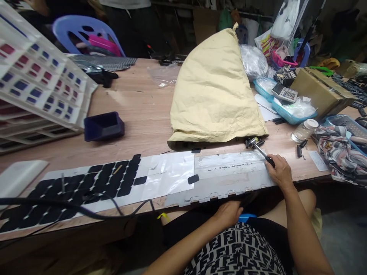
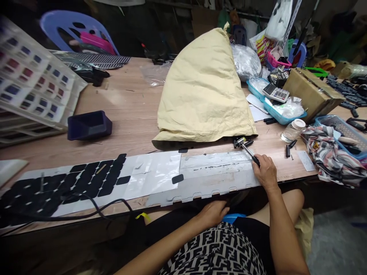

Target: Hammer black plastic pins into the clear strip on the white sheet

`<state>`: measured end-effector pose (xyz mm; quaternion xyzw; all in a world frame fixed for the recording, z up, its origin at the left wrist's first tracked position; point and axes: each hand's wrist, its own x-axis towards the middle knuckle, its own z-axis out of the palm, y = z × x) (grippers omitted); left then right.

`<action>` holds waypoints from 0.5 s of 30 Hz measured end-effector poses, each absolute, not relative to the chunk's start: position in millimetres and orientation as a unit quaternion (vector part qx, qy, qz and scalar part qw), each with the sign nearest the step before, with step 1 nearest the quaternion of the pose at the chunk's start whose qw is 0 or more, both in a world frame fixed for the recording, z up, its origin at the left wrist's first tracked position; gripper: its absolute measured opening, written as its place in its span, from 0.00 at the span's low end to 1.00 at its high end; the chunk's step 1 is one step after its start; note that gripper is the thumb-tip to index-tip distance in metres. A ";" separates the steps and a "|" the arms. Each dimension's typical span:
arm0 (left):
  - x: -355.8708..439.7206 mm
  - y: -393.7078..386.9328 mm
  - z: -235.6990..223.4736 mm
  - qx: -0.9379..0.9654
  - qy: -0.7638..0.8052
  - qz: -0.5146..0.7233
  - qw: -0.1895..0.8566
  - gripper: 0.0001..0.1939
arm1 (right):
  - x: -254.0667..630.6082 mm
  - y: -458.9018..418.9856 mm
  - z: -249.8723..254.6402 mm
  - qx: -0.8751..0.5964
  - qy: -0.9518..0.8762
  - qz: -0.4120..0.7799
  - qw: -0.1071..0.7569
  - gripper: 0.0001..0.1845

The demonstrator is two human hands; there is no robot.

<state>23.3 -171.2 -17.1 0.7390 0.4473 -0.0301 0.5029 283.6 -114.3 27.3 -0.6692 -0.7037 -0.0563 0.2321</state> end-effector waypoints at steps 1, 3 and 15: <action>20.3 -170.2 -1.6 0.757 0.423 -0.017 0.498 0.12 | 283.2 -115.3 28.6 -0.661 -0.713 -0.050 0.229 0.14; 14.9 -158.1 30.4 0.767 0.354 0.023 0.534 0.13 | 281.7 -118.6 31.5 -0.635 -0.742 -0.038 0.212 0.14; 23.5 23.2 44.1 0.716 0.649 0.163 0.199 0.19 | 277.0 -125.7 37.5 -0.580 -0.794 -0.019 0.182 0.12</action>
